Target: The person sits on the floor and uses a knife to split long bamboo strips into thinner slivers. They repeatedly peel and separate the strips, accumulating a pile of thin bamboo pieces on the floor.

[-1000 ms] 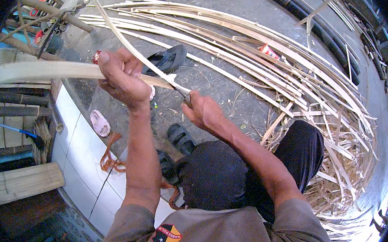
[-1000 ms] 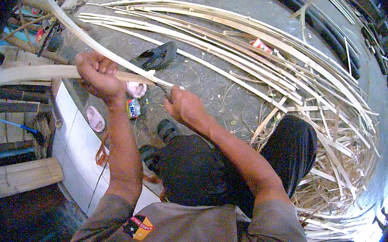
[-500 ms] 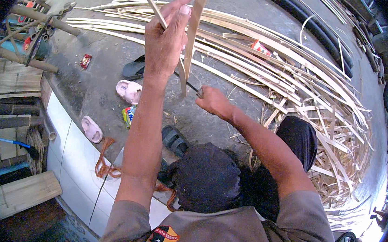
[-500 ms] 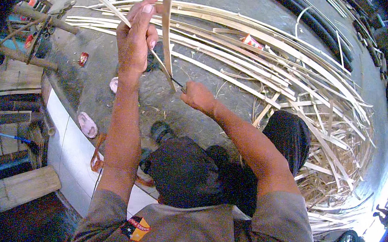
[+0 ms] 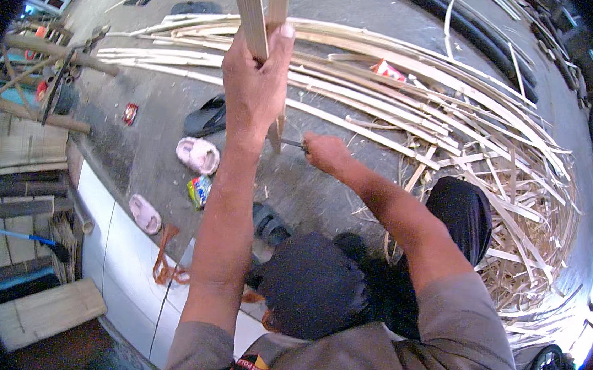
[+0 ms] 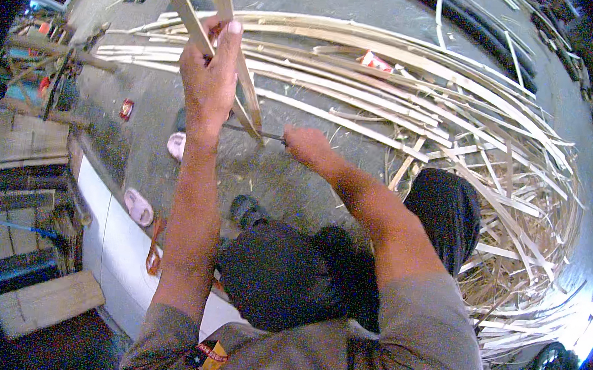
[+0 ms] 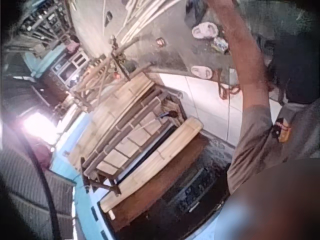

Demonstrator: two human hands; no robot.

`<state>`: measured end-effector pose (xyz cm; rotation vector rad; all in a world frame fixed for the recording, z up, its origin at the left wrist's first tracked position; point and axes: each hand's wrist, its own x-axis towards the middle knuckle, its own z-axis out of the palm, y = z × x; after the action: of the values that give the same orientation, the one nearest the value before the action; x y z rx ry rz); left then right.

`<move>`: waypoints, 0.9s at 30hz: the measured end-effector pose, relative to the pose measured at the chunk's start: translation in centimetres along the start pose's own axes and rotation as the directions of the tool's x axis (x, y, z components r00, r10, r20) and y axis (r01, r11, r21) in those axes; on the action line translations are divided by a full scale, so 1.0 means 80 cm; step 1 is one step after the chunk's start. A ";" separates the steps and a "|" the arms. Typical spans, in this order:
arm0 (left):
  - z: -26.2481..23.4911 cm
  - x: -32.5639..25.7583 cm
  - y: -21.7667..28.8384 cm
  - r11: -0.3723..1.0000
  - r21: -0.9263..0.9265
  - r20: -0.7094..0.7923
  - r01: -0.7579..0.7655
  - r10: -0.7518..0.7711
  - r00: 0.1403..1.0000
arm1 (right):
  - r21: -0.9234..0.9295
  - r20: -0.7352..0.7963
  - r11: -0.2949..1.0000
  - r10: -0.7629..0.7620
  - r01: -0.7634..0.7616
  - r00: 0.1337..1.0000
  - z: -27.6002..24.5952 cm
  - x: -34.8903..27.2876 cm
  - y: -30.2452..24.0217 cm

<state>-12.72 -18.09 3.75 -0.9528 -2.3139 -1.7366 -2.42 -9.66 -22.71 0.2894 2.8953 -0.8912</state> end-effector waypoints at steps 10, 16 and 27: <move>0.029 -0.020 0.021 0.998 0.022 0.010 -0.051 0.051 0.999 | -0.010 0.050 0.998 0.058 -0.058 0.997 0.006 -0.010 0.002; 0.064 -0.015 0.025 0.995 0.090 0.132 -0.029 0.017 0.991 | 0.106 0.167 0.993 0.032 -0.050 0.985 -0.017 0.019 0.007; 0.174 -0.068 0.076 0.948 -0.132 0.427 -0.291 0.319 0.846 | 0.966 0.014 0.235 0.356 -0.104 0.934 -0.045 -0.106 -0.030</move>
<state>-1.24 -7.00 1.69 -1.7856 -2.1758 -1.5909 5.22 -10.88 -17.19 0.9071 1.8341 -2.5791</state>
